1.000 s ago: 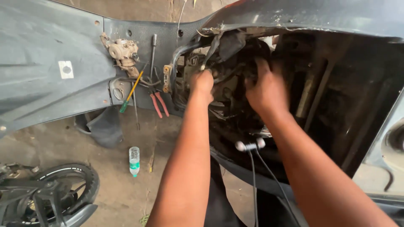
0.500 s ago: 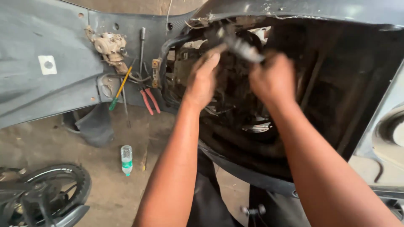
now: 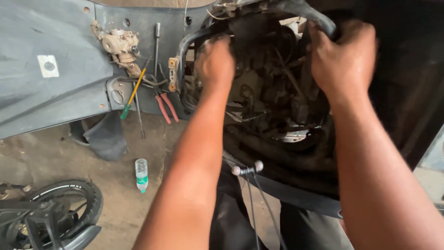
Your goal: Removing and inspecting the carburetor of a scooter.
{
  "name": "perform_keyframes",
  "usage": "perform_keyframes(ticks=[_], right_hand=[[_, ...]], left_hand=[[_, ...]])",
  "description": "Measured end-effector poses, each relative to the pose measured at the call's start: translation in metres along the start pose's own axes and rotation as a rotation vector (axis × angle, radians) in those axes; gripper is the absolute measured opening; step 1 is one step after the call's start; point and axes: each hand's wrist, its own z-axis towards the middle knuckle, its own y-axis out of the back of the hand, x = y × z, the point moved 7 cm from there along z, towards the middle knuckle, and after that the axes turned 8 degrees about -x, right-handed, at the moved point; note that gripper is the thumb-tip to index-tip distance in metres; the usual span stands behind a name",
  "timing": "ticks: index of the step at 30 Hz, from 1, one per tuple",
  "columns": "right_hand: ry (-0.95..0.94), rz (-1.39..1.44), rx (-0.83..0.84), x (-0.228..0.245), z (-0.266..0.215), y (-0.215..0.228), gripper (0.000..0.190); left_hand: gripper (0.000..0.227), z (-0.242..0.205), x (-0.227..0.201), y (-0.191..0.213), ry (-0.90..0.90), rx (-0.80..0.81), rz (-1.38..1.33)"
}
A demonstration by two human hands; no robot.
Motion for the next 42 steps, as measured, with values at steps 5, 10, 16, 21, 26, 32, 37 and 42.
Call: perform_keyframes(ticks=[5,10,16,21,26,32,37,42], right_hand=[[0.020,-0.050,-0.040,-0.002,-0.001,0.002,0.032],[0.056,0.044,-0.037,-0.012,0.004,-0.002,0.030],[0.021,0.087,-0.013,-0.020,0.006,-0.009,0.027],[-0.092,0.086,0.064,0.003,-0.005,-0.005,0.028],[-0.067,0.093,0.211,0.011,-0.012,-0.009,0.027],[-0.134,0.052,0.307,-0.017,-0.011,-0.027,0.039],[-0.130,-0.232,0.484,-0.025,-0.013,-0.034,0.046],[-0.137,-0.161,0.506,-0.014,-0.012,-0.026,0.050]], left_hand=[[0.021,0.021,-0.018,0.047,-0.149,-0.167,0.035],[0.019,0.002,-0.018,0.037,-0.061,-0.131,-0.118],[0.024,-0.033,0.017,-0.009,0.479,0.066,-0.807],[0.031,-0.049,-0.018,0.064,0.239,-0.311,-0.169],[0.038,-0.047,-0.056,0.002,0.236,0.226,-0.717],[0.029,-0.063,-0.047,-0.039,0.734,0.747,-1.135],[0.032,-0.041,0.000,-0.056,0.381,0.652,-0.776],[0.023,-0.031,-0.016,-0.006,0.805,0.833,-0.960]])
